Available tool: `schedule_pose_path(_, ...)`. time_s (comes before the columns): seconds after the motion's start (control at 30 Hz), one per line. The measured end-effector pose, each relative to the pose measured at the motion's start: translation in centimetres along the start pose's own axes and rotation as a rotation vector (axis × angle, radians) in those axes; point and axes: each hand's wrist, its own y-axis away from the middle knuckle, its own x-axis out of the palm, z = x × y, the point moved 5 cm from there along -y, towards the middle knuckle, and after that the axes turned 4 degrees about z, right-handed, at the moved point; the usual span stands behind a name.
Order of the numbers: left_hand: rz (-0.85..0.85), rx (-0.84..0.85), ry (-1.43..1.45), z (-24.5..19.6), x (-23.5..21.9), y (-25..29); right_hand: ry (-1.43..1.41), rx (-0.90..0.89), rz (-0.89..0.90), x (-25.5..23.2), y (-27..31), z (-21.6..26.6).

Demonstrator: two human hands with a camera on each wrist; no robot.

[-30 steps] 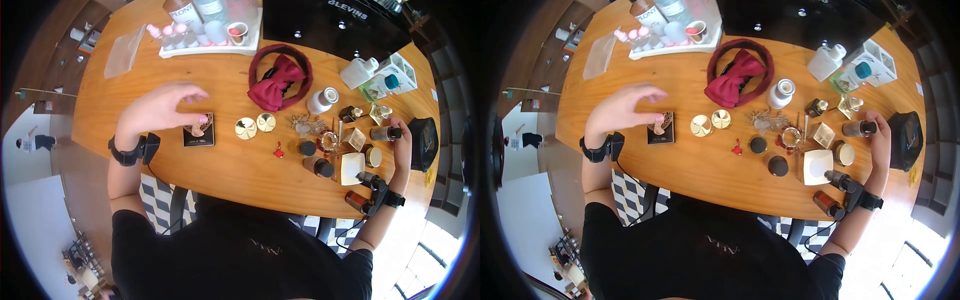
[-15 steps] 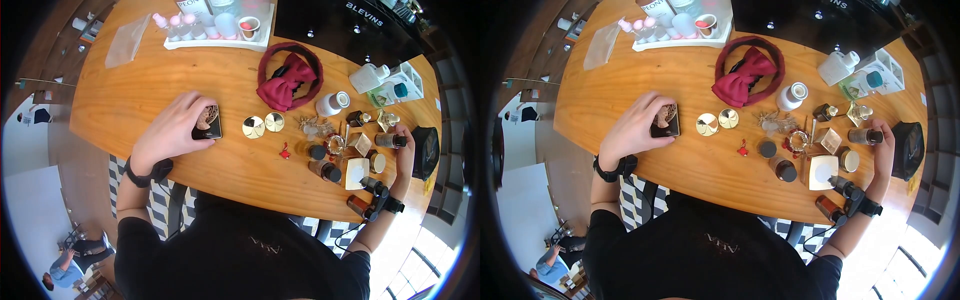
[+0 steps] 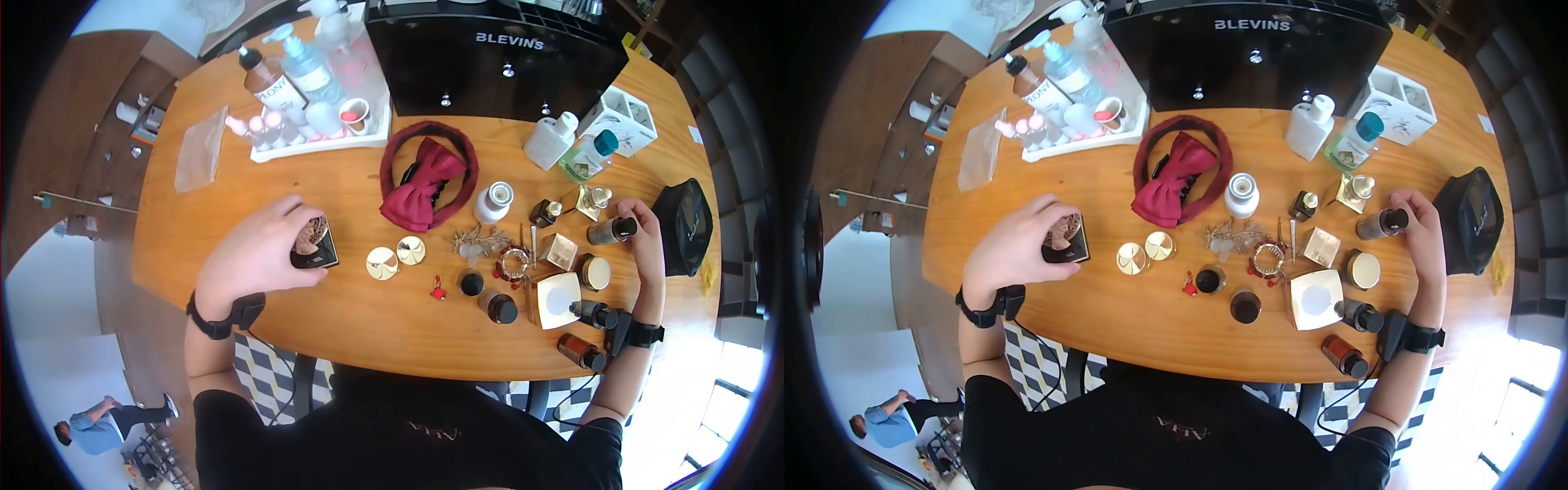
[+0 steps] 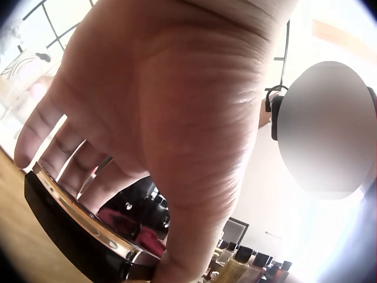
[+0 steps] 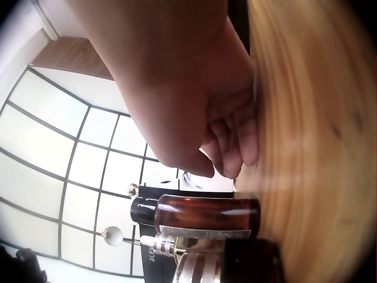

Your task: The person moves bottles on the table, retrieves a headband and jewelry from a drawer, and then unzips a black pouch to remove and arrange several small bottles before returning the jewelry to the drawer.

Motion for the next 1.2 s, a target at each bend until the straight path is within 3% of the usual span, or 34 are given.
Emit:
schedule_pose_path(0.17,-0.219,0.165,-0.166,-3.5,-7.3,-0.3,-0.003,0.014,-0.004,0.2,0.1,0.2)
schedule_pose_path(0.33,-0.234,0.42,-0.176,-6.9,-13.9,-3.9,0.003,-0.011,-0.007,0.2,0.0,0.1)
schedule_pose_path(0.47,-0.306,0.392,-0.239,-9.3,-18.6,-8.6,-0.005,0.005,0.011,0.5,0.3,0.4)
schedule_pose_path(0.53,-0.447,0.386,-0.267,-10.3,-20.3,-10.8,-0.001,0.005,0.029,0.5,0.2,0.6)
schedule_pose_path(0.6,-0.388,0.399,-0.221,-13.0,-21.7,-13.0,-0.005,0.0,0.013,0.5,0.2,0.8)
schedule_pose_path(0.7,-0.414,0.232,-0.342,-13.7,-22.4,-17.4,0.009,0.005,0.01,0.7,0.5,1.2)
schedule_pose_path(0.8,-0.509,0.416,-0.396,-12.1,-22.0,-22.8,0.0,-0.001,0.018,0.9,0.4,1.3)
schedule_pose_path(0.9,-0.451,0.284,-0.505,-12.3,-21.2,-25.8,-0.008,-0.001,0.026,0.9,0.5,1.3)
schedule_pose_path(1.03,-0.435,0.284,-0.683,-13.4,-20.5,-27.5,0.001,-0.005,0.027,1.1,0.7,1.7)
schedule_pose_path(1.2,-0.415,0.273,-0.483,-12.1,-20.6,-28.9,0.003,0.003,0.029,1.3,0.8,1.9)
